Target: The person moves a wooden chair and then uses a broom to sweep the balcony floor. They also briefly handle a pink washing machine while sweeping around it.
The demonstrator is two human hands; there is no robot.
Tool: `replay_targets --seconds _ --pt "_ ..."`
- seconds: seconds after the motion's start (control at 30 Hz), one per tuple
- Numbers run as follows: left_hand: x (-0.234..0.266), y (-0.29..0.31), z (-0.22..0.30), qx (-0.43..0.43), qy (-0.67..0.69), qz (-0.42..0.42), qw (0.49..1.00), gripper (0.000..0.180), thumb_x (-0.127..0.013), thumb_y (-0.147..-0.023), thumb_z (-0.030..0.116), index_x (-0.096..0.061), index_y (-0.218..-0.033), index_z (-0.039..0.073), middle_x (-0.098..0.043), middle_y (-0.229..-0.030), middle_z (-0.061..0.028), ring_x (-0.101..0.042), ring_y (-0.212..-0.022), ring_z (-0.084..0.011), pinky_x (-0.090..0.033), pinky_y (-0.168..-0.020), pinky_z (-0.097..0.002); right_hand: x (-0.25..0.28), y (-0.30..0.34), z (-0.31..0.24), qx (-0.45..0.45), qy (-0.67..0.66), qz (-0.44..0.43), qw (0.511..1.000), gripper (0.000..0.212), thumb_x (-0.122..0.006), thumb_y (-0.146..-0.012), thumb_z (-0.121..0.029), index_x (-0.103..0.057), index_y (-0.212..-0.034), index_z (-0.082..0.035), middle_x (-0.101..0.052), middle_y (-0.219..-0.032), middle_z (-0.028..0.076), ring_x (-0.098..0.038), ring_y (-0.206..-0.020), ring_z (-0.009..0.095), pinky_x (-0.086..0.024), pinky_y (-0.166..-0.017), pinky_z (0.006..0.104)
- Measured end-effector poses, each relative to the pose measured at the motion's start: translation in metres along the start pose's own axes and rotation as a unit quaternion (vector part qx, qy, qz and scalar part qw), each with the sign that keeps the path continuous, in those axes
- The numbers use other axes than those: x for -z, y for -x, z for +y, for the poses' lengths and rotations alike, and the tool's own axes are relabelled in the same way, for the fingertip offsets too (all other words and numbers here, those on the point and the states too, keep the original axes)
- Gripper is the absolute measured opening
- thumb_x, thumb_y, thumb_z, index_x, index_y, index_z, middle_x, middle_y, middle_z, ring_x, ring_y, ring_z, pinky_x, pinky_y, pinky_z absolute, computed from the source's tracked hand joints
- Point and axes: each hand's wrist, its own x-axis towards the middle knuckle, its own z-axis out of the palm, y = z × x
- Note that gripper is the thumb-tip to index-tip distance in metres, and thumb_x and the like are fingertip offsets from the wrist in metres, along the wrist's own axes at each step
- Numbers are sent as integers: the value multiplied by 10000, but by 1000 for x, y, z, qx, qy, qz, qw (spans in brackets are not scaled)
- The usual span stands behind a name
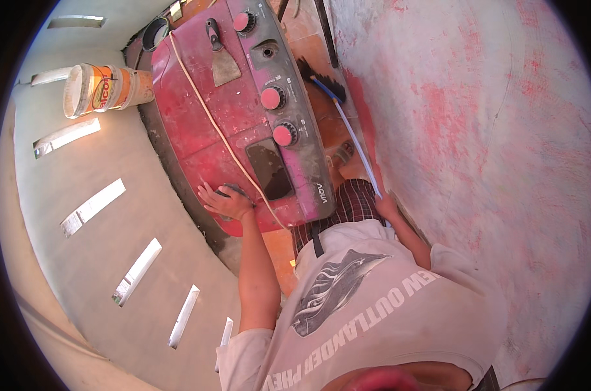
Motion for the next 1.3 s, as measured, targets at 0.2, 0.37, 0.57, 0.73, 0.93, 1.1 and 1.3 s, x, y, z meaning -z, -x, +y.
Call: replay_targets --seconds 0.2,0.37,0.57,0.73,0.93,1.1,1.3 --pt "1 0 2 0 2 6 1000 478 -419 -992 267 -474 -1435 96 -400 -1557 -105 -333 -1459 -301 -146 -1197 -584 28 73 50 49 -107 30 993 475 -541 -969 -275 -526 -1440 -210 -677 -911 255 -683 -868 362 -529 -799 441" --pt "1 1 1 10 4 0 1000 478 -419 -993 267 -465 -1439 102 -389 -1563 -104 -312 -1471 -295 -140 -1203 -581 55 52 -7 -40 -233 -44 971 440 -510 -983 -229 -556 -1415 -160 -587 -674 138 -601 -609 239 -527 -658 402" --pt "-4 2 -2 20 -11 -10 1000 489 -407 -1000 292 -453 -1450 106 -383 -1565 -111 -299 -1480 -284 -136 -1206 -573 62 -60 -164 173 -198 97 960 439 -492 -1001 -294 -526 -1434 -231 -637 -1164 300 -604 -1111 464 -505 -932 480" --pt "-4 4 -1 15 1 -1 1000 508 -383 -1009 342 -456 -1450 101 -383 -1564 -104 -302 -1479 -290 -149 -1199 -578 91 -161 -276 155 -117 128 973 422 -488 -953 -212 -592 -1362 -208 -663 -1188 230 -628 -1122 408 -493 -967 518" --pt "-6 3 -1 4 -4 13 1000 516 -362 -1024 375 -464 -1446 95 -383 -1564 -100 -310 -1474 -295 -157 -1195 -582 56 -180 -231 85 -12 86 993 431 -472 -965 -259 -573 -1382 -226 -661 -1234 174 -631 -1148 371 -500 -972 490" --pt "-5 4 -4 8 -10 1 1000 504 -368 -1021 350 -470 -1438 86 -378 -1566 -102 -311 -1473 -291 -153 -1197 -580 -6 -85 -42 -44 -26 55 997 471 -461 -993 -369 -486 -1430 -196 -602 -1305 240 -582 -1197 427 -443 -1015 533" --pt "-2 3 0 11 0 -1 1000 494 -405 -996 297 -463 -1441 91 -377 -1562 -116 -305 -1477 -285 -137 -1208 -566 -68 127 162 -130 -7 7 991 326 -484 -952 -283 -648 -1213 -179 -596 -1350 133 -647 -964 337 -521 -795 470"
